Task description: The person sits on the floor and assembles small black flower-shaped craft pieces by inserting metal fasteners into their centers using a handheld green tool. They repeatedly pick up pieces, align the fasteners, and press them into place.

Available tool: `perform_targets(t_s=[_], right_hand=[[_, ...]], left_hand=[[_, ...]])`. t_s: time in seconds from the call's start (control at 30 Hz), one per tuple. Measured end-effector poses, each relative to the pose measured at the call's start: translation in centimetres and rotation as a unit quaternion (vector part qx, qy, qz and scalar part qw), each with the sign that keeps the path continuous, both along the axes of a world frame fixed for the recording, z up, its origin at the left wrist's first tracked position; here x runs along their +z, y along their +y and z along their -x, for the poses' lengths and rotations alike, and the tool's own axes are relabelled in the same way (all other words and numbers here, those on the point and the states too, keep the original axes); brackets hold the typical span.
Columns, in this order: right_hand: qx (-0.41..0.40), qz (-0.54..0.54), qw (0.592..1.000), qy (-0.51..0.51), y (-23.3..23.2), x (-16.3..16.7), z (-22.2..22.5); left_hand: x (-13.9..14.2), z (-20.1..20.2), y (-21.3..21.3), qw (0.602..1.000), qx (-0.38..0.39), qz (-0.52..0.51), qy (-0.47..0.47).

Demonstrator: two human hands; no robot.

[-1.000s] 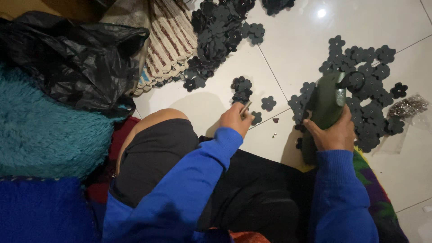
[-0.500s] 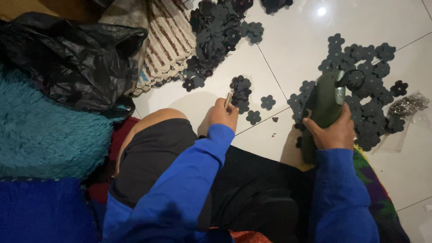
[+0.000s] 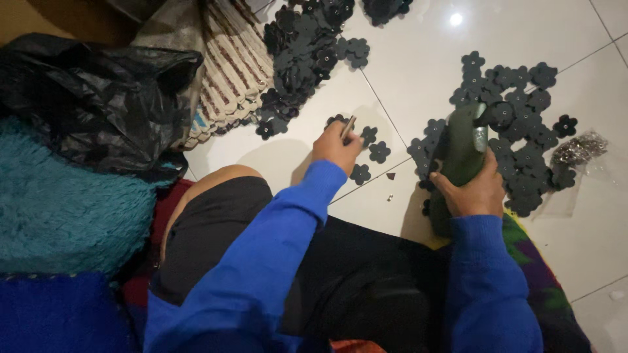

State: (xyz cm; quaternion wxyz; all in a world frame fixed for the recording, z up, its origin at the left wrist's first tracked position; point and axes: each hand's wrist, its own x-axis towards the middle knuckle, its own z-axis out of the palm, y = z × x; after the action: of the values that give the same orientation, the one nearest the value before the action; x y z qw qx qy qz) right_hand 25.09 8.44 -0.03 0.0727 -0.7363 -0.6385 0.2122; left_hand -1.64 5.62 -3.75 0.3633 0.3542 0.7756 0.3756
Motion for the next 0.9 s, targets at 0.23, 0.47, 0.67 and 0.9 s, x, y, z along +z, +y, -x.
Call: perform_targets(t_s=[0.23,0.47,0.67,0.9], right_hand=[[-0.006,0.015,0.999,-0.03,0.1,0.1,0.1],[-0.006,0.03,0.999,-0.023,-0.1,0.5,0.3],[-0.003,0.034,0.999,-0.034,0.1,0.6,0.4],[-0.004,0.031,0.999,-0.028,0.0,0.3,0.3]], left_hand=[[-0.1,-1.3,3.0,0.994,-0.024,-0.044,0.096],[0.9,-1.0,3.7,0.98,-0.118,0.009,0.158],[1.1,-1.4,4.2,0.97,-0.161,0.014,0.18],[0.3,-1.8,4.4,0.966,-0.143,0.043,0.211]])
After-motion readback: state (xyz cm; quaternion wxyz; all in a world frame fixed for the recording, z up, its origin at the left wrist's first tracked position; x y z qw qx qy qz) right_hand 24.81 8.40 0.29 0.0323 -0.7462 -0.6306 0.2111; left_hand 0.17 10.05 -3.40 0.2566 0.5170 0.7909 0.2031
